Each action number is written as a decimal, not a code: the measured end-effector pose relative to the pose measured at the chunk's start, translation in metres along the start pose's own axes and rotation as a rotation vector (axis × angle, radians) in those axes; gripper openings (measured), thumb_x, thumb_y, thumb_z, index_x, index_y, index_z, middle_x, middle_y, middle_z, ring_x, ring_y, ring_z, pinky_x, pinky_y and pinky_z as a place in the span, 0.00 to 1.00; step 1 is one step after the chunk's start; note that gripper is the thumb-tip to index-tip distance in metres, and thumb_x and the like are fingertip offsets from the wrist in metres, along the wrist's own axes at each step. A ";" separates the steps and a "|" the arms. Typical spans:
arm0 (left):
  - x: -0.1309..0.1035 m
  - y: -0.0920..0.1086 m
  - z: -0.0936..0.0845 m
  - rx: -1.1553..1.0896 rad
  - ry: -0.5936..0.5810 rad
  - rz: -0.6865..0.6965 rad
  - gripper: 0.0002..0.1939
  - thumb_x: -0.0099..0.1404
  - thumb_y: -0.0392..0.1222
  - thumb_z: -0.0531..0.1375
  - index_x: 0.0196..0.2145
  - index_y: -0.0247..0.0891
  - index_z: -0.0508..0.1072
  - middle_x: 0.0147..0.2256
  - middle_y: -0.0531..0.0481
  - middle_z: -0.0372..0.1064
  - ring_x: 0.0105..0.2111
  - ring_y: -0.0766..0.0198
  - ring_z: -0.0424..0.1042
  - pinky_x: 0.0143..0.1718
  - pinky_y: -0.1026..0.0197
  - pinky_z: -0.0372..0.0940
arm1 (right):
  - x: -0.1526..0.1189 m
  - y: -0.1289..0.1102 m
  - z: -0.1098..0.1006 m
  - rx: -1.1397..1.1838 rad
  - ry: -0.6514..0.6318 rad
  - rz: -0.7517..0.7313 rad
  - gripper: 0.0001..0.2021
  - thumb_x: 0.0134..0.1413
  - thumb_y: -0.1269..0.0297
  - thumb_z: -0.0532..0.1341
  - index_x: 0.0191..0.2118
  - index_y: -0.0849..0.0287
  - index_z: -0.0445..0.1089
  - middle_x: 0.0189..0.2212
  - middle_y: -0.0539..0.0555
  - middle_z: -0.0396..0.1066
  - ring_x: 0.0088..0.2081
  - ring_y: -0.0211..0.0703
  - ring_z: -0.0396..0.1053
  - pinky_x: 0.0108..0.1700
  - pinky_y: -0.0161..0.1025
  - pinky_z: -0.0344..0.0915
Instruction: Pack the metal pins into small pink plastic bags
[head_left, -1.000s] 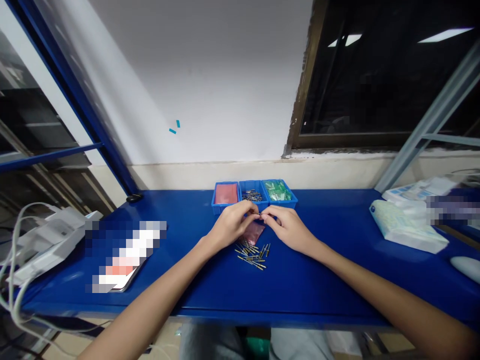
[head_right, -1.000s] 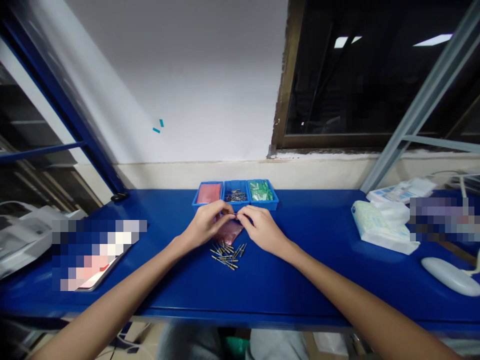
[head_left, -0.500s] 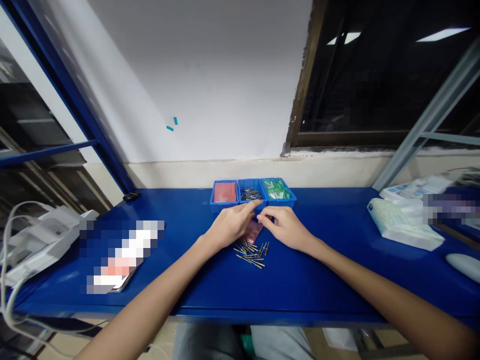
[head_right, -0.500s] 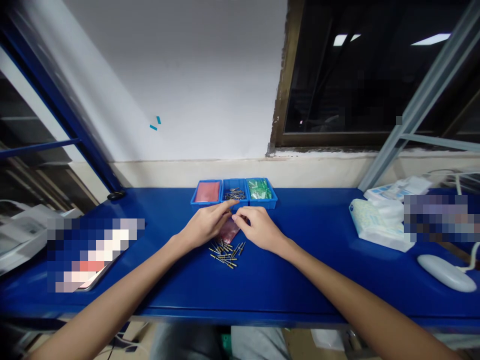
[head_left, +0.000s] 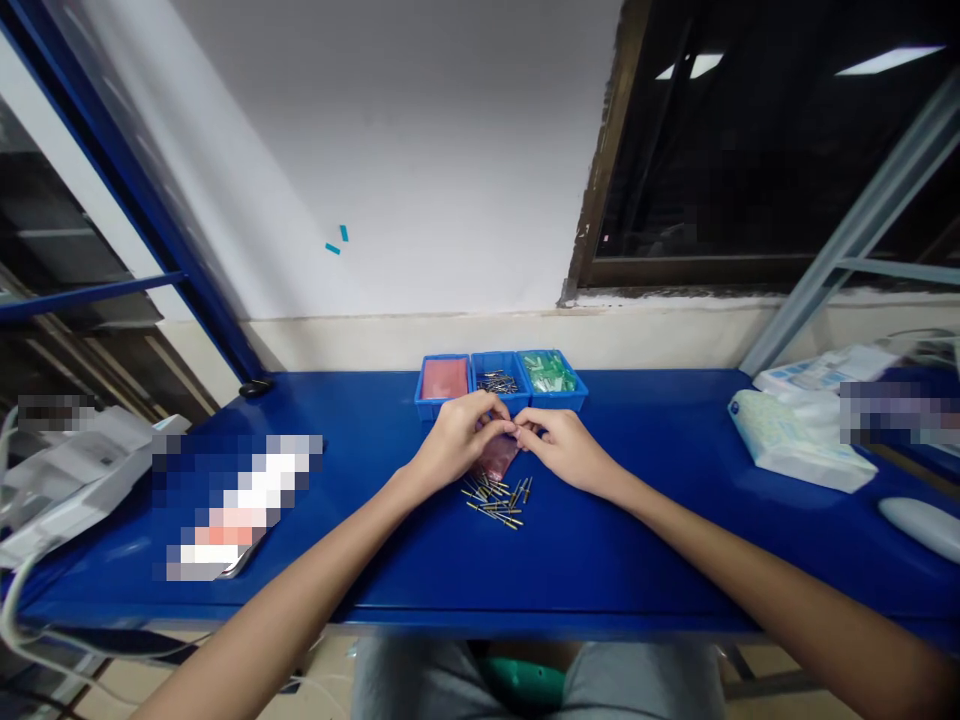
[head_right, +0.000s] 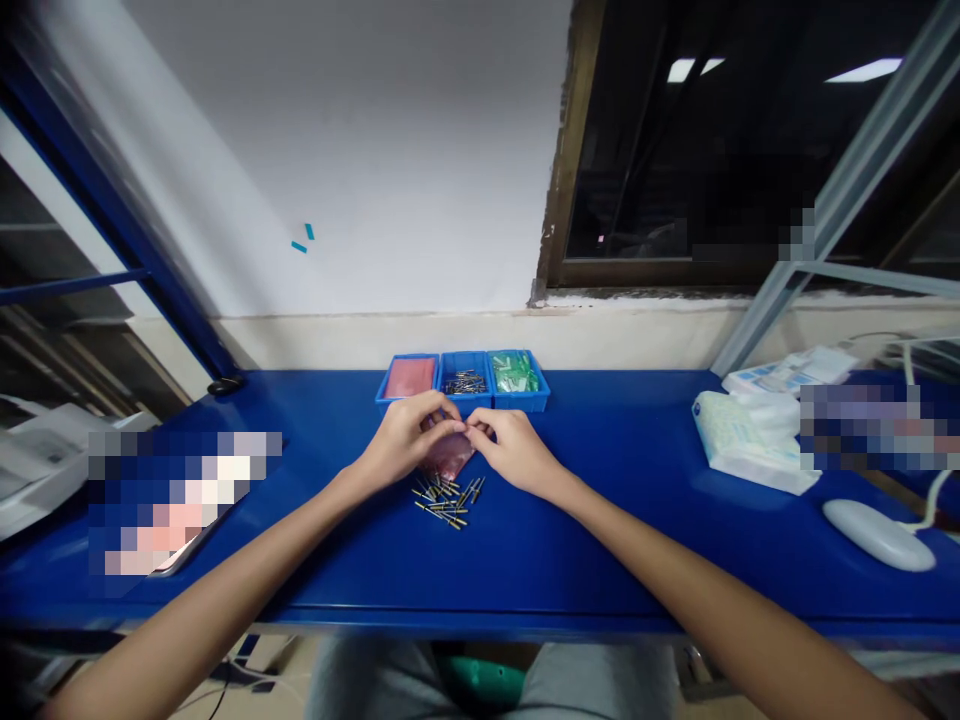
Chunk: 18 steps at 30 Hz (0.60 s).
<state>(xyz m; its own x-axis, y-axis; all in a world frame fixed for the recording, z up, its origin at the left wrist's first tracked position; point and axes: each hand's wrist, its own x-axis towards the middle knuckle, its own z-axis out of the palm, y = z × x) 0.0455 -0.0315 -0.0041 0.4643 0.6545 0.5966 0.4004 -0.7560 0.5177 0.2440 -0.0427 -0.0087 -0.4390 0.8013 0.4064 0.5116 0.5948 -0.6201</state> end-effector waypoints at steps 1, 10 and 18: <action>0.000 0.000 0.000 -0.013 -0.005 -0.007 0.05 0.68 0.39 0.61 0.35 0.35 0.73 0.31 0.51 0.74 0.28 0.67 0.70 0.32 0.65 0.63 | 0.000 0.000 -0.001 0.028 0.009 0.008 0.09 0.62 0.69 0.55 0.32 0.60 0.71 0.27 0.50 0.72 0.29 0.38 0.67 0.33 0.34 0.59; -0.002 0.000 0.000 -0.038 -0.056 -0.021 0.06 0.67 0.36 0.59 0.42 0.35 0.72 0.34 0.50 0.76 0.32 0.66 0.74 0.35 0.64 0.68 | 0.001 0.000 -0.005 0.123 0.076 0.015 0.08 0.62 0.66 0.56 0.33 0.59 0.70 0.30 0.50 0.74 0.33 0.39 0.71 0.37 0.35 0.64; 0.000 -0.011 -0.003 0.087 -0.084 0.036 0.13 0.71 0.37 0.55 0.50 0.39 0.75 0.45 0.46 0.77 0.43 0.60 0.76 0.47 0.56 0.69 | 0.002 -0.003 0.000 -0.017 0.061 0.029 0.09 0.61 0.68 0.57 0.31 0.60 0.71 0.25 0.49 0.72 0.26 0.36 0.67 0.30 0.34 0.58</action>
<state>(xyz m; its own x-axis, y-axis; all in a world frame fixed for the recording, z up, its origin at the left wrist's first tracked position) 0.0388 -0.0230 -0.0087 0.5423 0.6276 0.5586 0.4481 -0.7784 0.4396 0.2414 -0.0428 -0.0056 -0.3788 0.8201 0.4289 0.5357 0.5723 -0.6209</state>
